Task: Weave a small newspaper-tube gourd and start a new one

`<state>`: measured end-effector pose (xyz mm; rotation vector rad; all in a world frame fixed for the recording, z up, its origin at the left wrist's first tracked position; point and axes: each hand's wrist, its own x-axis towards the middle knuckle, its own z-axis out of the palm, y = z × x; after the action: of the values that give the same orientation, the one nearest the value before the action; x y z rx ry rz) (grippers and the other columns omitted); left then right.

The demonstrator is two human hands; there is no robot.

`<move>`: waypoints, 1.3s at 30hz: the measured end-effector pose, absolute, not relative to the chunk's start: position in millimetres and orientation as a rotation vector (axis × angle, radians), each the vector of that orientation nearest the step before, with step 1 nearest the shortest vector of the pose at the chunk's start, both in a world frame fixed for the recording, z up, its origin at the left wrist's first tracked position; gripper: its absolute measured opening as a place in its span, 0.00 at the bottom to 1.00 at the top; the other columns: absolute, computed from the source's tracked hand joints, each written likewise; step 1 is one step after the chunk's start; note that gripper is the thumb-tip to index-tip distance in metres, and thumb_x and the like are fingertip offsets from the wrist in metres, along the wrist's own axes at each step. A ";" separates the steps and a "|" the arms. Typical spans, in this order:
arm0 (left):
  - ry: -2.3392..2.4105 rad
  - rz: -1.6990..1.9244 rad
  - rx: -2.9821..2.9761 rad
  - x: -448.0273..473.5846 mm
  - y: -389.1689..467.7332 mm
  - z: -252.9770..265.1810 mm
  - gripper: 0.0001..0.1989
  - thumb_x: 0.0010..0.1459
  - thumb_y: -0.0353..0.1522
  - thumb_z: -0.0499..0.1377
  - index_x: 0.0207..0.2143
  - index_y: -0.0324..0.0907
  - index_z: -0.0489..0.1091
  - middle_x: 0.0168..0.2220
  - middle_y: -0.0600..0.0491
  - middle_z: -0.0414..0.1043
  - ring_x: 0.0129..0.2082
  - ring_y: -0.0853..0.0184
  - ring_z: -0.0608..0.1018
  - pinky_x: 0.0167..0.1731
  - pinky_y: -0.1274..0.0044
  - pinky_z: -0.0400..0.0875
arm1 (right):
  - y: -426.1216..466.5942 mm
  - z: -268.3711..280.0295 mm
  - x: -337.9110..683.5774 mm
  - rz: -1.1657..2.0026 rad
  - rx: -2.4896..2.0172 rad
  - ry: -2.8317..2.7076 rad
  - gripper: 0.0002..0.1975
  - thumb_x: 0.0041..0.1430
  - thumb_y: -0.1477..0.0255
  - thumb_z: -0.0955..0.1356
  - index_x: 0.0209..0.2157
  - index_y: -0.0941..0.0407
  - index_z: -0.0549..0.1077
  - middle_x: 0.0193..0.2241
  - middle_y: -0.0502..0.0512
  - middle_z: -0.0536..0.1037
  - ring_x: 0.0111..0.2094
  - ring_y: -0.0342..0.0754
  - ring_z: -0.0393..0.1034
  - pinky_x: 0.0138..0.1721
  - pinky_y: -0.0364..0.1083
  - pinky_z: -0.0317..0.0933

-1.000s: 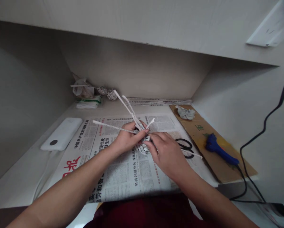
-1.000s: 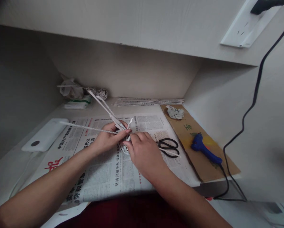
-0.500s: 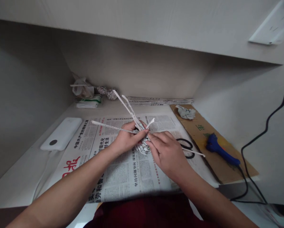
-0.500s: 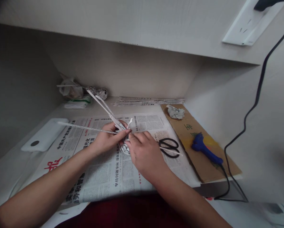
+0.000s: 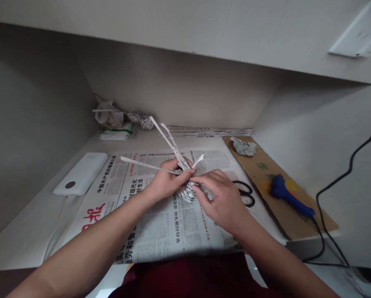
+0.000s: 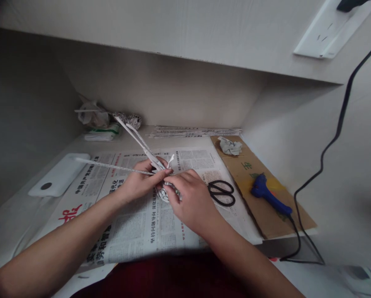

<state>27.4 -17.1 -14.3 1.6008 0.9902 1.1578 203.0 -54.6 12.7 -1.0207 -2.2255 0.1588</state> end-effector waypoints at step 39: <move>0.960 1.134 1.707 25.2 -17.5 -14.5 0.10 0.59 0.37 0.58 0.39 0.40 0.68 0.26 0.57 0.67 0.18 0.75 0.69 0.19 0.81 0.67 | -28.5 22.5 219.8 -0.343 -0.785 -2.751 0.12 0.65 0.77 0.59 0.39 0.59 0.73 0.33 0.56 0.76 0.36 0.49 0.66 0.38 0.47 0.61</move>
<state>25.2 -17.5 -14.5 1.7074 0.9597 1.1336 219.8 -28.5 22.5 -0.7852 -2.7506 -0.3428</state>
